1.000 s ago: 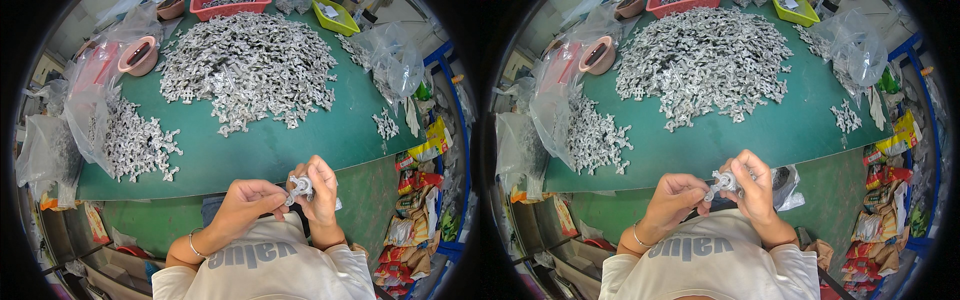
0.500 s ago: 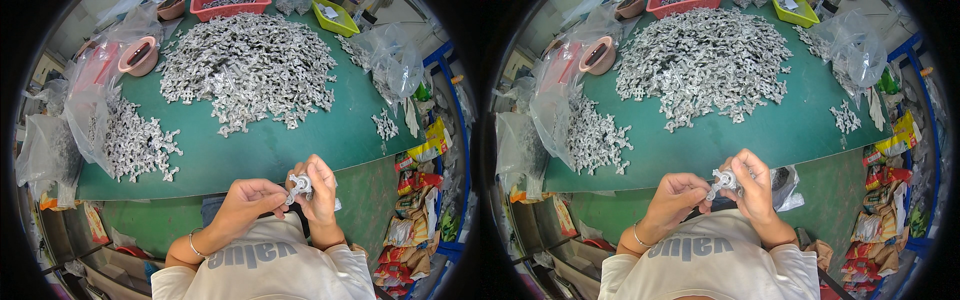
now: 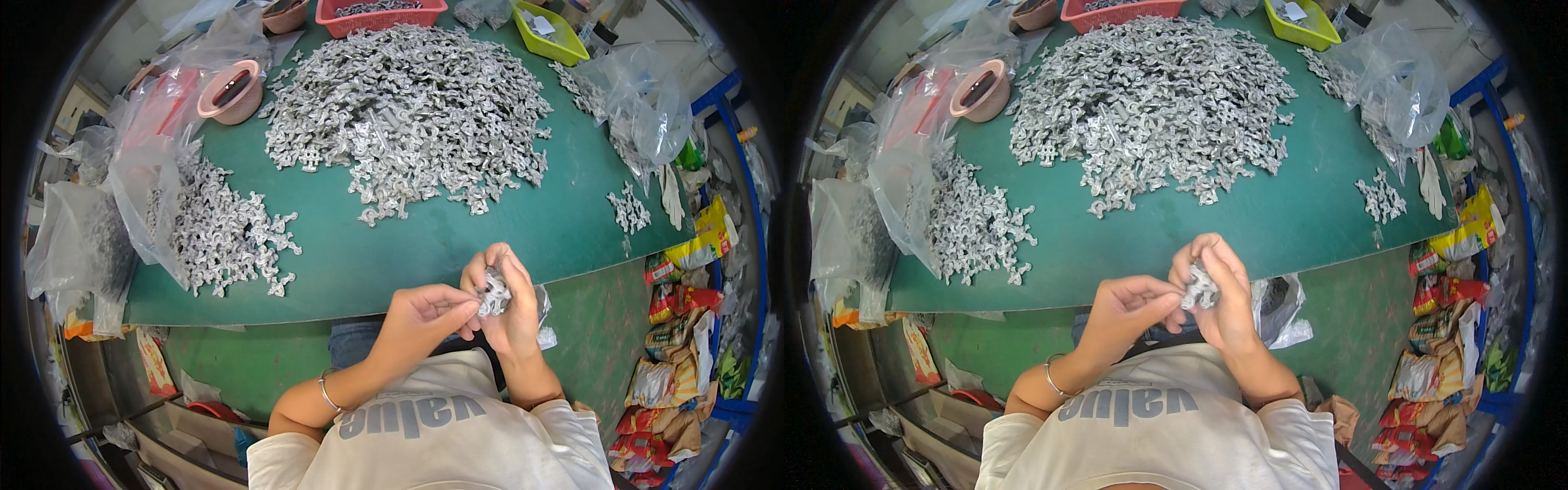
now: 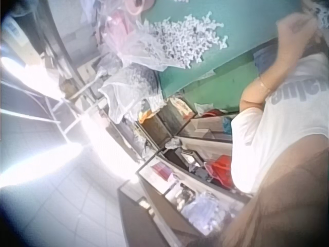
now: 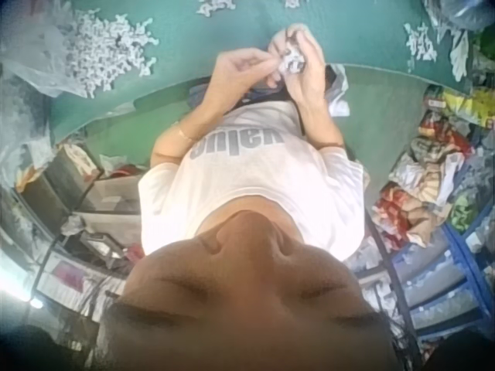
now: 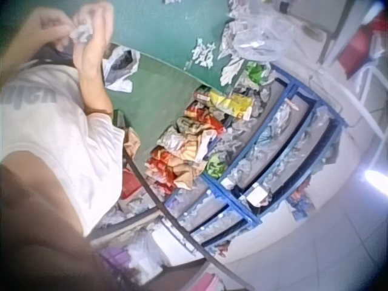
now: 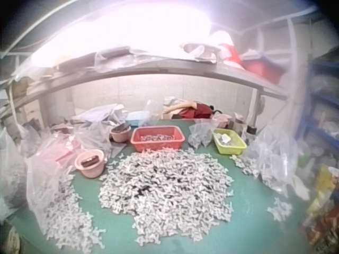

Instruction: The person sorts small gray plastic or metal components by hand on a green workbench, picking them up individually or in small clusters to inspect or count them.

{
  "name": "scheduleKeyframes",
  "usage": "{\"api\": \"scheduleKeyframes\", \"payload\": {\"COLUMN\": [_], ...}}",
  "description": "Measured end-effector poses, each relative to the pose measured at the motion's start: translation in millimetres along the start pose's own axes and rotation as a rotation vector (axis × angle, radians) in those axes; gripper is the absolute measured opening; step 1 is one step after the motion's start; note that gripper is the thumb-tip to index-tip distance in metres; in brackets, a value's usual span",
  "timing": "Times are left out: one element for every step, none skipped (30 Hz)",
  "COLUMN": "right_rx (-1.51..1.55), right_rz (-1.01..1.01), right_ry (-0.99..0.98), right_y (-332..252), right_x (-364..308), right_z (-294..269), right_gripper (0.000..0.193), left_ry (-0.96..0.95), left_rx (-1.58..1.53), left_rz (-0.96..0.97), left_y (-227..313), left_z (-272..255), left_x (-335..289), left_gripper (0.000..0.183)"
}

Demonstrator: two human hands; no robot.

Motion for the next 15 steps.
{"api": "scheduleKeyframes", "payload": {"right_rx": [0.01,0.054,0.16,0.266,0.372,0.425,0.395,0.393,0.388,0.408,0.427,0.445,0.443,0.44,0.443], "right_rz": [0.012,0.026,0.037,0.048,0.059,0.043,0.042,0.061,0.079,0.092,0.104,0.112,0.101,0.091,0.078], "right_ry": [-0.009,-0.001,0.005,0.013,0.02,0.039,-0.042,-0.038,-0.034,-0.012,0.01,0.035,0.039,0.042,0.046], "right_y": [0,-2,-5,-9,-13,-22,-28,-31,-33,-32,-30,-30,-31,-30,-30], "right_x": [3,5,7,10,13,16,19,21,23,24,24,25,26,26,27], "right_z": [-9,-17,-18,-19,-21,-27,-32,-38,-43,-45,-47,-49,-49,-48,-49], "right_gripper": [0.018,0.021,0.022,0.022,0.023,0.023,0.023,0.021,0.019,0.018,0.016,0.015,0.014,0.013,0.012], "left_ry": [0.001,0.001,0.086,0.172,0.257,0.264,0.307,0.351,0.399,0.451,0.5,0.543,0.587,0.557,0.521], "left_rx": [0.068,0.25,0.311,0.371,0.431,0.461,0.569,0.676,0.824,0.971,1.135,1.297,1.458,1.529,1.602], "left_rz": [0.029,0.068,0.122,0.176,0.23,0.138,0.208,0.275,0.351,0.429,0.503,0.578,0.653,0.608,0.562], "left_y": [0,7,8,6,5,-1,-5,-11,-12,-11,-9,-8,-8,-11,-12], "left_z": [1,3,-2,-8,-14,-24,-31,-38,-41,-41,-38,-32,-28,-29,-29], "left_x": [2,2,4,9,14,26,40,56,72,86,98,110,117,125,133], "left_gripper": [0.016,0.015,0.015,0.014,0.014,0.012,0.012,0.011,0.011,0.012,0.012,0.013,0.014,0.015,0.017]}}
Point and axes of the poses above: each hand's wrist, its own x-axis towards the middle knuckle, its own z-axis out of the palm, y = z × x, the point moved 4 cm from there along x, towards the middle knuckle, and after that the axes turned 15 degrees about x, right-handed, at the moved point
